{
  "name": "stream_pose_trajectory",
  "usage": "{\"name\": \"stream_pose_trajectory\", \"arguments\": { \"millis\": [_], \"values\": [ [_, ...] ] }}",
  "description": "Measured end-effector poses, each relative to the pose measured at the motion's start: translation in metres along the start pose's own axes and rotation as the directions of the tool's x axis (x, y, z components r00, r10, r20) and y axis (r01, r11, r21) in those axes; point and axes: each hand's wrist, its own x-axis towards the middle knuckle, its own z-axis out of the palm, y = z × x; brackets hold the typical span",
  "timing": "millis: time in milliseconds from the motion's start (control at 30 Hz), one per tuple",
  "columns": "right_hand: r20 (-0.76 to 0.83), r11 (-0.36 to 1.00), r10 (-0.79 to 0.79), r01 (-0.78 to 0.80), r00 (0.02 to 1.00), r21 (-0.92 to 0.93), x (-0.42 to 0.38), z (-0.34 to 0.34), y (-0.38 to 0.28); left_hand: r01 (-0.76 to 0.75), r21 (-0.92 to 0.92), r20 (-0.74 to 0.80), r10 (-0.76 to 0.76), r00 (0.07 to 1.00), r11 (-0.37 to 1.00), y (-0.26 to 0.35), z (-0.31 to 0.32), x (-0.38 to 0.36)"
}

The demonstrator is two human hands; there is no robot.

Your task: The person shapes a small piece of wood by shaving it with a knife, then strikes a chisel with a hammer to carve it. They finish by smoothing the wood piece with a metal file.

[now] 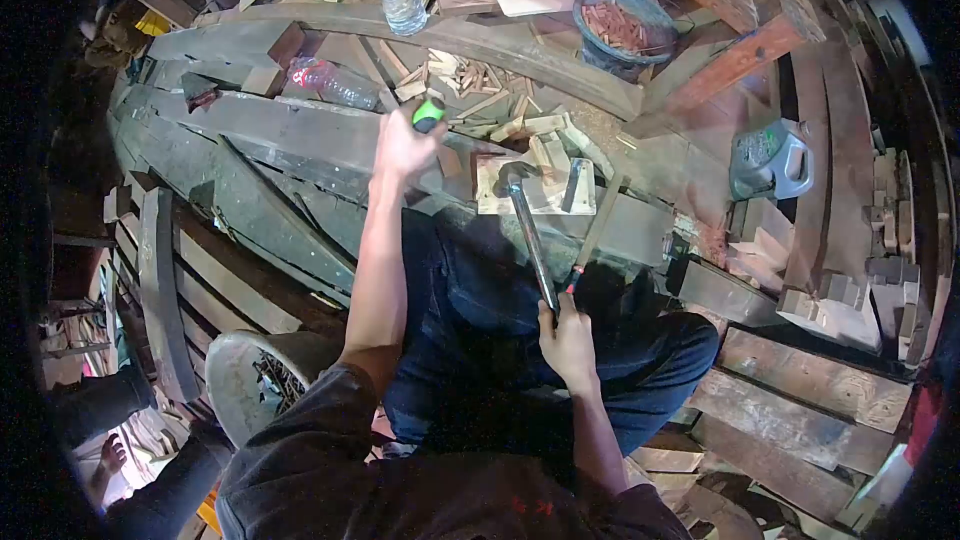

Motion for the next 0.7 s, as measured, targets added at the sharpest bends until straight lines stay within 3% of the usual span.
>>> {"name": "stream_pose_trajectory", "arguments": {
  "millis": [67, 100, 267, 300, 400, 700],
  "values": [
    [-0.009, 1.000, -0.015, 0.015, 1.000, 0.008, -0.001, 0.001, 0.000, 0.058, 0.164, 0.102, -0.076, 0.992, 0.985, -0.034, 0.025, 0.011],
    [0.023, 0.999, 0.038, -0.039, 0.999, 0.019, -0.001, -0.001, -0.004, 0.111, 0.206, 0.135, -0.140, 0.981, 0.972, -0.034, 0.027, 0.010],
    [0.003, 0.999, -0.006, 0.006, 1.000, 0.035, -0.002, 0.001, 0.002, 0.273, 0.366, 0.263, -0.380, 0.887, 0.890, -0.036, 0.036, 0.010],
    [0.007, 0.999, 0.001, -0.002, 1.000, 0.035, -0.002, 0.001, 0.002, 0.283, 0.401, 0.228, -0.394, 0.890, 0.871, -0.034, 0.040, 0.007],
    [-0.006, 0.999, -0.033, 0.033, 0.999, 0.030, -0.001, 0.001, 0.005, 0.225, 0.489, 0.327, -0.417, 0.848, 0.842, -0.029, 0.047, 0.010],
    [-0.018, 0.999, -0.042, 0.042, 0.999, 0.016, -0.001, 0.002, 0.007, 0.235, 0.478, 0.329, -0.420, 0.846, 0.847, -0.028, 0.058, 0.010]
  ]
}}
